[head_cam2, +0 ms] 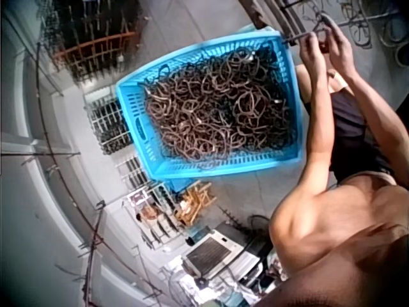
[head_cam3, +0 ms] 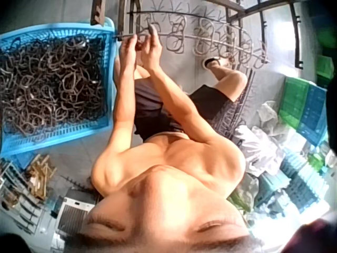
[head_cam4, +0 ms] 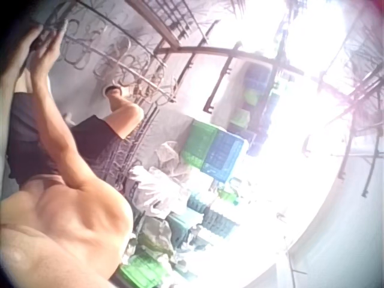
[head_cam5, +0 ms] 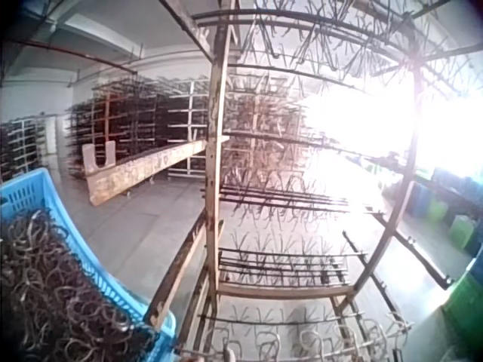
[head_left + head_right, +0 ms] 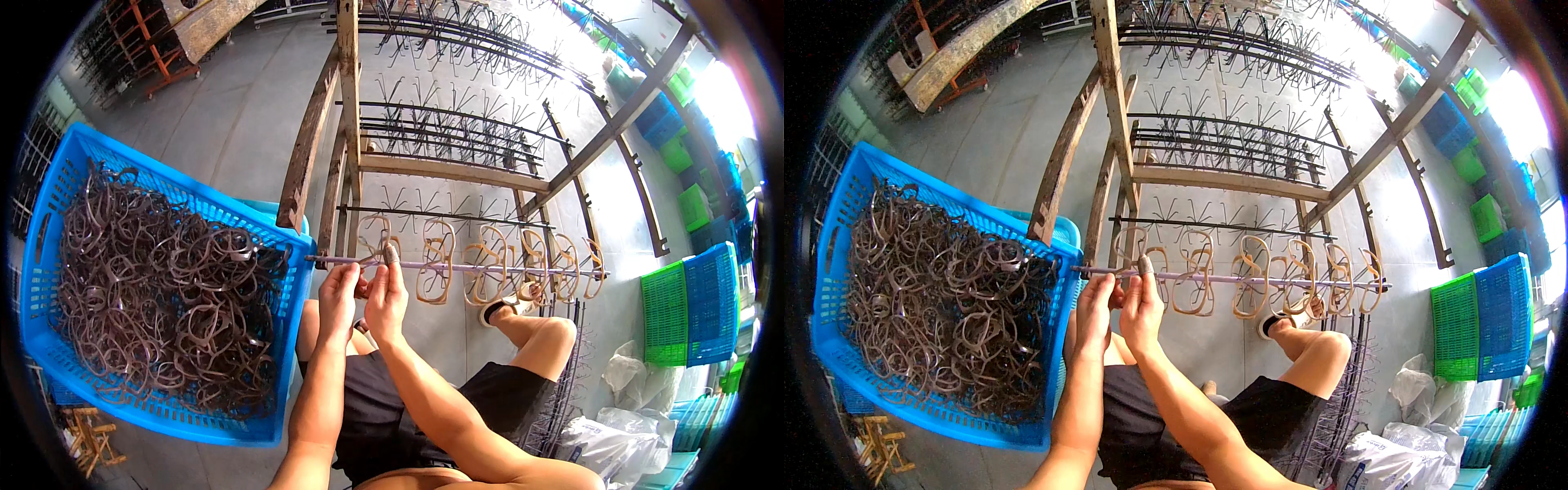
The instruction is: The person sits on the floor and repeatedly picks up metal hoops from a blue basket. They place each hoop onto a horizontal metal rod on a rack, arranging them in a row.
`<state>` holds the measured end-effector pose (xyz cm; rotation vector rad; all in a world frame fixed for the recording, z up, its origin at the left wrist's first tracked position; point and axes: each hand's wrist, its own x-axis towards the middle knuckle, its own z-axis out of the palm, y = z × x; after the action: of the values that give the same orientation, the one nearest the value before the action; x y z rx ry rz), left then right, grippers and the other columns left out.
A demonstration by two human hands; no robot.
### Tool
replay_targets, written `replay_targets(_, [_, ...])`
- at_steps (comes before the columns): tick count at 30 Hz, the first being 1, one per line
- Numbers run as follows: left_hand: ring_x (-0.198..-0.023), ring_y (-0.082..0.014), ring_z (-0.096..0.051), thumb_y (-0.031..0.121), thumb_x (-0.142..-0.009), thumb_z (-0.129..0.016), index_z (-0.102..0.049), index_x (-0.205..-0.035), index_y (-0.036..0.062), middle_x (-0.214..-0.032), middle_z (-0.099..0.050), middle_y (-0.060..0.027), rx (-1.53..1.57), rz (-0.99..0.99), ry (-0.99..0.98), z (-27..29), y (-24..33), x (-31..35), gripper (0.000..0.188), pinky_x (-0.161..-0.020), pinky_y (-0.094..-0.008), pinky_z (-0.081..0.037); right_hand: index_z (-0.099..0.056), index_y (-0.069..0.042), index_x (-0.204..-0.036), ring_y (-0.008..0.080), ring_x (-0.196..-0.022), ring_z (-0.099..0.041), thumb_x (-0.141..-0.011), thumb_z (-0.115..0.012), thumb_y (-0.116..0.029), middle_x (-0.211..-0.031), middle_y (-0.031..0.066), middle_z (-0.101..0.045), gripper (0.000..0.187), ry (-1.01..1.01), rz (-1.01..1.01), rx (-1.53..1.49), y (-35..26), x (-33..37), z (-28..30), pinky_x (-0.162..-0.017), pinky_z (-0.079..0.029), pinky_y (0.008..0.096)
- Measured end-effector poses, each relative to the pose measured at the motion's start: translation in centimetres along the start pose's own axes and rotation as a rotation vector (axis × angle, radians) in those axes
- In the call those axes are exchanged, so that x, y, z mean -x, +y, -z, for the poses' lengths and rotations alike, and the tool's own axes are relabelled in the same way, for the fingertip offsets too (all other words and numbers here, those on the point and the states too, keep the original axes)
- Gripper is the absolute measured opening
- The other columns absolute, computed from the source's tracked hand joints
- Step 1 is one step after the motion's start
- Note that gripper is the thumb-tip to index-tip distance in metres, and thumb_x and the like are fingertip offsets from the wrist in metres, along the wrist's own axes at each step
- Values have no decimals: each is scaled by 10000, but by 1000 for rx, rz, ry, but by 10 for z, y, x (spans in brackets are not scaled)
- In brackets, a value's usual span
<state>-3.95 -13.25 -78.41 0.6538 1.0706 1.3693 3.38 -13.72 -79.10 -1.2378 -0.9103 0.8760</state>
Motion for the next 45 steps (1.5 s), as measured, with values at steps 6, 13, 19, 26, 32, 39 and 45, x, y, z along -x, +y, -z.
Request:
replay_targets(6, [-636,-92,-557,197,-925,-545,-605,-914,-1,-715,-599,-39,-450,-205,-14,-8,6,2,207,-583,-250,-465,-447,-22,-1282,109,-727,-521,-949,-474,-135,-814,42,-529,353,-305,-221,-47,-27,6,44,-648,-461,240])
replay_targets(13, [-981,-331,-548,171,-804,-631,-579,-1027,41,-1036,-577,-176,-1432,-849,42,27,35,-24,264,-846,-416,-439,-610,-64,-993,291,-888,-591,-849,-559,-207,-922,193,-605,209,-818,-730,1085,-66,-36,385,-796,-457,358])
replay_targets(19, [-1003,-356,-561,126,-744,-643,-591,-946,78,-1128,-565,-204,-1878,-673,-33,38,9,-54,213,-891,-433,-430,-355,-103,-1337,304,-1246,-337,-721,-702,-145,-1282,149,-379,708,135,164,1766,-51,-127,497,-1047,-270,413])
replay_targets(26, [-995,-327,-580,135,-772,-623,-598,-958,65,-1053,-613,-182,-1897,-788,-112,16,45,-55,200,-891,-420,-428,-564,-28,-1079,341,-1110,-458,-828,-541,-83,-1164,144,-499,258,88,480,1621,-30,-175,531,-970,-358,426])
replay_targets(32, [-1096,-354,-530,183,-862,-526,-592,-1101,71,-1155,-580,-196,-1864,-1000,-1,-6,58,-155,272,-966,-436,-393,-579,-16,-1014,309,-1062,-506,-785,-575,-78,-1085,133,-548,237,229,548,1614,-55,-221,484,-938,-402,398])
replay_targets(39, [-984,-313,-579,160,-747,-651,-603,-1109,112,-1061,-628,-129,-1673,-882,-28,-9,38,-242,369,-852,-426,-447,-594,-121,-1075,275,-1062,-504,-811,-574,-105,-1029,69,-555,264,198,600,1610,-42,-291,449,-936,-410,381])
replay_targets(45, [-1003,-335,-558,132,-809,-600,-551,-1167,36,-1058,-613,-144,-1727,-705,38,-30,27,-231,374,-880,-417,-418,-604,-96,-998,265,-1015,-528,-813,-548,-99,-993,68,-561,193,218,582,1521,-9,-365,455,-885,-431,355])
